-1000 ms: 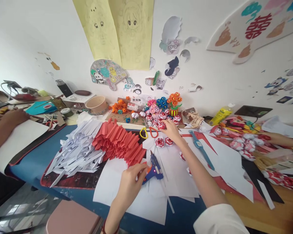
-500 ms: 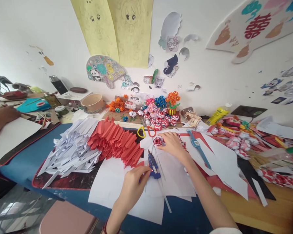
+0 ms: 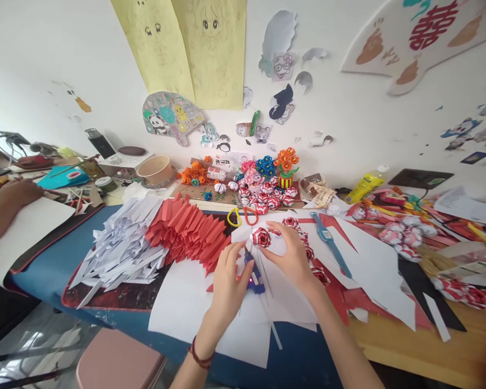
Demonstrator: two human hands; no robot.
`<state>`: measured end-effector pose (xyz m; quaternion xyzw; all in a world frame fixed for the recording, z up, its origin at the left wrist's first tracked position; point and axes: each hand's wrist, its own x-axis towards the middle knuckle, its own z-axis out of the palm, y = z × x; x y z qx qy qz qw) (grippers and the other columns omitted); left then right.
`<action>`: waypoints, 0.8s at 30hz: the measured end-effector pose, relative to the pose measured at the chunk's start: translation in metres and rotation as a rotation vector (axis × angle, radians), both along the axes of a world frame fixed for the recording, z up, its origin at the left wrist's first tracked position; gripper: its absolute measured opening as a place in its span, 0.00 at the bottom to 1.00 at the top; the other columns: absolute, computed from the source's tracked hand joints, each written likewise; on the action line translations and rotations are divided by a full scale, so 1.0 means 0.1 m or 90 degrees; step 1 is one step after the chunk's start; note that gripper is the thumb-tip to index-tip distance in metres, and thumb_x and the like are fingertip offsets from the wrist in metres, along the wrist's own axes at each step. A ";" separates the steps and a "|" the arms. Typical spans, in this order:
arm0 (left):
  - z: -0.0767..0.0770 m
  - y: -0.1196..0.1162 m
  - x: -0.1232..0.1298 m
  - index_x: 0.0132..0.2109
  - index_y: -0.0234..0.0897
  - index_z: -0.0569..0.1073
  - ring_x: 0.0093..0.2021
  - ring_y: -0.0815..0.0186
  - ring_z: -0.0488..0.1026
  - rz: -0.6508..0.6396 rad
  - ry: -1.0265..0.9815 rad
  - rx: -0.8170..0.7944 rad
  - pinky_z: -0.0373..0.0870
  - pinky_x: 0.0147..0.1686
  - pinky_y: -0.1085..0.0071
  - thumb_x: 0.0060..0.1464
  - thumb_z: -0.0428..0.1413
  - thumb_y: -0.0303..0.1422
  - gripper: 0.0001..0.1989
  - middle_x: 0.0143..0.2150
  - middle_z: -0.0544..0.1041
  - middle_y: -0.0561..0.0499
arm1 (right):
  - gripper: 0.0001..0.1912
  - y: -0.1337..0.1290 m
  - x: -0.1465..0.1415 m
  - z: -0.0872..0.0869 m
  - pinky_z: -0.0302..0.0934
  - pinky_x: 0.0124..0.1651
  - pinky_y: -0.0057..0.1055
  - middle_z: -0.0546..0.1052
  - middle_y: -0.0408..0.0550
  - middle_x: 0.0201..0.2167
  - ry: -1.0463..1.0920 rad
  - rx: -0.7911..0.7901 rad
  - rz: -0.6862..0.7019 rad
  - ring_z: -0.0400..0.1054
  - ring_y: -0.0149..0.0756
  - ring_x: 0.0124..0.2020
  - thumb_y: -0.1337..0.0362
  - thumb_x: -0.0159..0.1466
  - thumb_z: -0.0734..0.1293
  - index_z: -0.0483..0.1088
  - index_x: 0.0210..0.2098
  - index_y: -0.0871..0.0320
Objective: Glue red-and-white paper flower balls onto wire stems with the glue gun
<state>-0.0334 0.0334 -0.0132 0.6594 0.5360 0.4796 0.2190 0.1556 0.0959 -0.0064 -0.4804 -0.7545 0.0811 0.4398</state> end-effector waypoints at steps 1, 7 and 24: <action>0.03 0.02 0.02 0.63 0.40 0.69 0.51 0.58 0.74 -0.021 -0.032 -0.015 0.72 0.49 0.63 0.65 0.57 0.34 0.20 0.58 0.75 0.41 | 0.28 -0.10 0.00 0.02 0.67 0.58 0.45 0.79 0.51 0.53 0.039 0.011 0.006 0.74 0.47 0.54 0.61 0.63 0.75 0.66 0.61 0.51; 0.10 -0.06 0.11 0.64 0.41 0.68 0.51 0.59 0.74 -0.217 -0.309 -0.149 0.73 0.48 0.65 0.64 0.60 0.41 0.25 0.61 0.73 0.41 | 0.29 -0.62 0.02 0.11 0.69 0.60 0.44 0.78 0.50 0.55 0.149 0.059 0.047 0.73 0.45 0.57 0.67 0.63 0.74 0.67 0.61 0.47; 0.11 -0.21 0.13 0.63 0.44 0.71 0.54 0.59 0.76 -0.349 -0.569 -0.195 0.72 0.52 0.68 0.59 0.66 0.39 0.26 0.57 0.78 0.44 | 0.31 -0.89 -0.15 0.00 0.72 0.59 0.39 0.78 0.47 0.57 0.328 -0.048 0.083 0.73 0.44 0.59 0.68 0.62 0.76 0.71 0.62 0.42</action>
